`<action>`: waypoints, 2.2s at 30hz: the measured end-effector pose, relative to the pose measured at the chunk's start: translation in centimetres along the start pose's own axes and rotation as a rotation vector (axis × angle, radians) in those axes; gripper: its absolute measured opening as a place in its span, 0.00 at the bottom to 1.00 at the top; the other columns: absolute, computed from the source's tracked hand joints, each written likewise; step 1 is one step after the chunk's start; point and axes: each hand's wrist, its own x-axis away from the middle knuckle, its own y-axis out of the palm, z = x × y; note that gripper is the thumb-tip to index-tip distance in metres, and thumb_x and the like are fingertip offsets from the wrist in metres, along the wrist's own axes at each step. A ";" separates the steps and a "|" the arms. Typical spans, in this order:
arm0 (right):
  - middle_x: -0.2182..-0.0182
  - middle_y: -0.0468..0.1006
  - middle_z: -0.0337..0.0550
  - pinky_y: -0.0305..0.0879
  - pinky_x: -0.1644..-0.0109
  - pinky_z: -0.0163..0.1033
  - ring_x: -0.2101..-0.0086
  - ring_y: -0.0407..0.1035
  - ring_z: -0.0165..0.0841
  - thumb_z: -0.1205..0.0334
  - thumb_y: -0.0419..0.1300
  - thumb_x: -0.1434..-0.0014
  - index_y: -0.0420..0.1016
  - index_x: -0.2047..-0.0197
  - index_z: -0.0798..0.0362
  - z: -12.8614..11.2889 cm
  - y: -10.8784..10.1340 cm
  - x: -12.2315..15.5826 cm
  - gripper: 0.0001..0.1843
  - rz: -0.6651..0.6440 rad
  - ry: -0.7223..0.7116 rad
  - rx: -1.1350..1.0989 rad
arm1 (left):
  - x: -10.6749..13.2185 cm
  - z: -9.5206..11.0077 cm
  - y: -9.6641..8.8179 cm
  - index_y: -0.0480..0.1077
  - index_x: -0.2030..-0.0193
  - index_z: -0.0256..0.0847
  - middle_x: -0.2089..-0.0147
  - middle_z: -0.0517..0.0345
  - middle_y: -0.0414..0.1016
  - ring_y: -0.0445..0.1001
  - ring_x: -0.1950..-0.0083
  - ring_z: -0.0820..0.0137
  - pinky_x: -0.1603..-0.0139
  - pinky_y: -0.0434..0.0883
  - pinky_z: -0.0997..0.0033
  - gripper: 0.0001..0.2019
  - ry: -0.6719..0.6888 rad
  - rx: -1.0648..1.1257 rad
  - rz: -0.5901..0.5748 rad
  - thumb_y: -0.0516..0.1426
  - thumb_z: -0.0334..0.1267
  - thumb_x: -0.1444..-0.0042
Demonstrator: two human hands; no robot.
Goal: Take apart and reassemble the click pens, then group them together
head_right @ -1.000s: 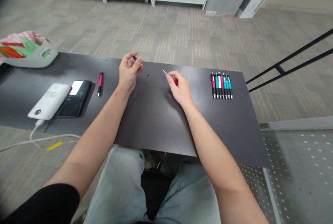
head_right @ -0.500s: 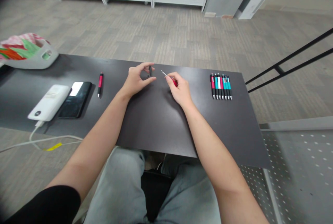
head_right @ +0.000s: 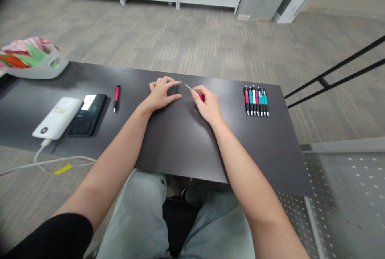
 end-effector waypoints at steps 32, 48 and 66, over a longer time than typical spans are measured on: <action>0.65 0.80 0.41 0.69 0.52 0.46 0.65 0.66 0.40 0.39 0.64 0.21 0.85 0.53 0.44 -0.8 -0.5 -0.1 0.19 -0.063 0.011 0.033 | 0.5 2.3 -1.0 0.84 0.28 0.57 0.22 0.53 0.84 0.74 0.18 0.43 0.19 0.62 0.39 0.26 0.015 0.165 0.113 0.77 0.46 0.30; 0.65 0.79 0.41 0.69 0.51 0.47 0.65 0.65 0.40 0.38 0.65 0.20 0.85 0.53 0.43 -0.7 -0.3 -0.1 0.19 -0.032 0.038 0.036 | -1.4 1.5 0.9 0.81 0.50 0.45 0.46 0.50 0.94 0.92 0.42 0.62 0.32 0.84 0.59 0.02 0.008 0.705 0.366 0.68 0.37 0.26; 0.67 0.77 0.40 0.69 0.53 0.47 0.65 0.66 0.39 0.34 0.66 0.22 0.85 0.55 0.43 -0.4 -0.2 -0.2 0.22 0.000 0.042 -0.004 | -0.1 2.3 0.4 0.91 0.43 0.54 0.41 0.54 0.95 0.90 0.39 0.50 0.20 0.67 0.36 0.11 0.055 0.184 0.279 0.65 0.41 0.24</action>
